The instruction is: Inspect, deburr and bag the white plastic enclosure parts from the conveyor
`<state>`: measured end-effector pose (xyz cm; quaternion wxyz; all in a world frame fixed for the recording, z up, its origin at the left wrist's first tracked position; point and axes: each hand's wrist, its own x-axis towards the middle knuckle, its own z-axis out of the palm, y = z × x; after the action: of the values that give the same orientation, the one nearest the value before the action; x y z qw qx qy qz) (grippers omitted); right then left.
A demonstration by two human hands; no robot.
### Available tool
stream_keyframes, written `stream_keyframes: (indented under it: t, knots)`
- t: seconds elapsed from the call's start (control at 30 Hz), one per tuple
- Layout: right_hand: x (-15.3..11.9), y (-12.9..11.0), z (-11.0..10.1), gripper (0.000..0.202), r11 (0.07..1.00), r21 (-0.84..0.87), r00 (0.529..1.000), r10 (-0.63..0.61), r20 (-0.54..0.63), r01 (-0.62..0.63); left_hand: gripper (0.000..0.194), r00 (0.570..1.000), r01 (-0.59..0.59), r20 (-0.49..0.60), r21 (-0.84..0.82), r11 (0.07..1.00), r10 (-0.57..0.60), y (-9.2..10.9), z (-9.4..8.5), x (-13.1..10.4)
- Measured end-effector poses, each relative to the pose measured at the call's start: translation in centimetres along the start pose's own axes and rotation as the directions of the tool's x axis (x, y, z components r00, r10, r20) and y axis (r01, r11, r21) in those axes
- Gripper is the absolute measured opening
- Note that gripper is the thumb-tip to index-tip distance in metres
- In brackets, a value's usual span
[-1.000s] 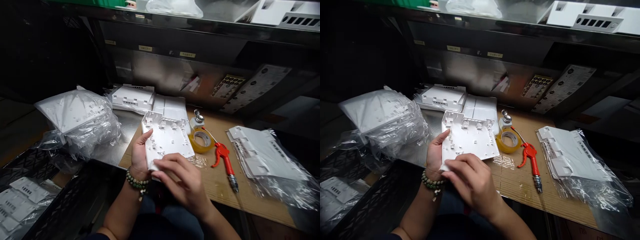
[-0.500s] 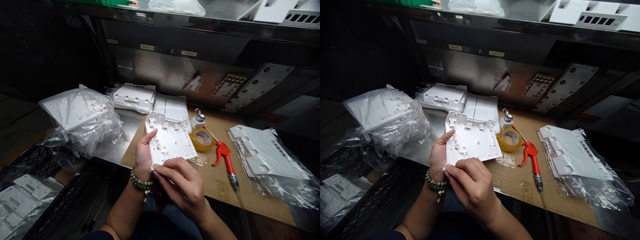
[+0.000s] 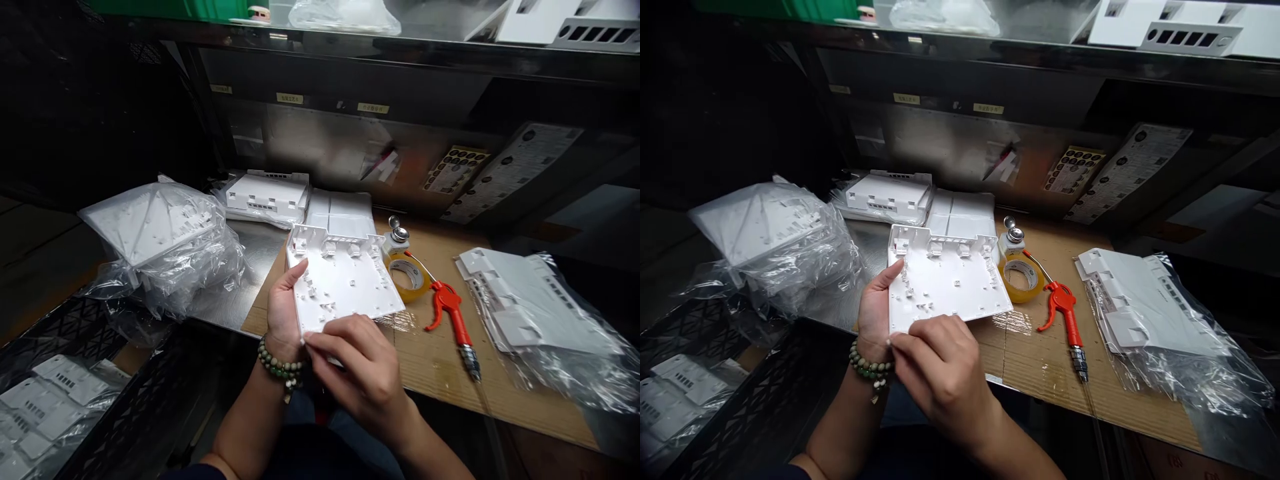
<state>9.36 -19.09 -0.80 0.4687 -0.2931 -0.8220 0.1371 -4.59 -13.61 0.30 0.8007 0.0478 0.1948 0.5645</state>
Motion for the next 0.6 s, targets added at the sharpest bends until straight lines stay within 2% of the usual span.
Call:
stream_keyframes:
  t: [0.07, 0.13, 0.2, 0.27, 0.33, 0.4, 0.5, 0.6]
  knots:
    - [-0.6, 1.0, -1.1, 0.02, 0.998, -0.036, 0.999, 0.05, -0.004, -0.05, 0.052, 0.998, -0.038, -0.049, 0.011, 0.999, 0.039, 0.6, -0.8, 0.1]
    - [-1.6, 2.6, -2.8, 0.021, 0.987, -0.063, 0.986, 0.145, -0.086, -0.15, 0.052, 0.995, -0.073, -0.068, 0.046, 0.996, 0.076, 1.6, -1.8, 0.1]
    - [-2.8, 4.2, -4.7, 0.021, 0.957, -0.097, 0.939, 0.243, -0.242, -0.273, 0.052, 0.992, -0.116, -0.039, 0.109, 0.987, 0.12, 2.6, -2.8, -0.1]
    - [-3.8, 5.4, -6.3, 0.018, 0.919, -0.139, 0.87, 0.289, -0.399, -0.369, 0.049, 0.985, -0.166, -0.007, 0.186, 0.968, 0.17, 3.6, -3.7, -0.5]
    - [-4.6, 6.1, -7.2, 0.015, 0.893, -0.165, 0.826, 0.298, -0.478, -0.418, 0.046, 0.977, -0.208, 0.006, 0.262, 0.942, 0.214, 4.2, -4.4, -0.9]
    - [-5.1, 6.1, -7.3, 0.015, 0.893, -0.166, 0.826, 0.298, -0.477, -0.418, 0.045, 0.967, -0.248, 0.021, 0.327, 0.912, 0.256, 4.5, -5.0, -1.1]
    - [-5.3, 5.9, -6.7, 0.019, 0.914, -0.139, 0.864, 0.299, -0.405, -0.382, 0.04, 0.947, -0.315, 0.068, 0.379, 0.87, 0.314, 4.5, -5.7, -1.1]
    - [-5.3, 5.9, -6.1, 0.022, 0.92, -0.124, 0.876, 0.304, -0.375, -0.372, 0.041, 0.945, -0.324, 0.147, 0.32, 0.89, 0.292, 4.4, -6.4, -0.8]
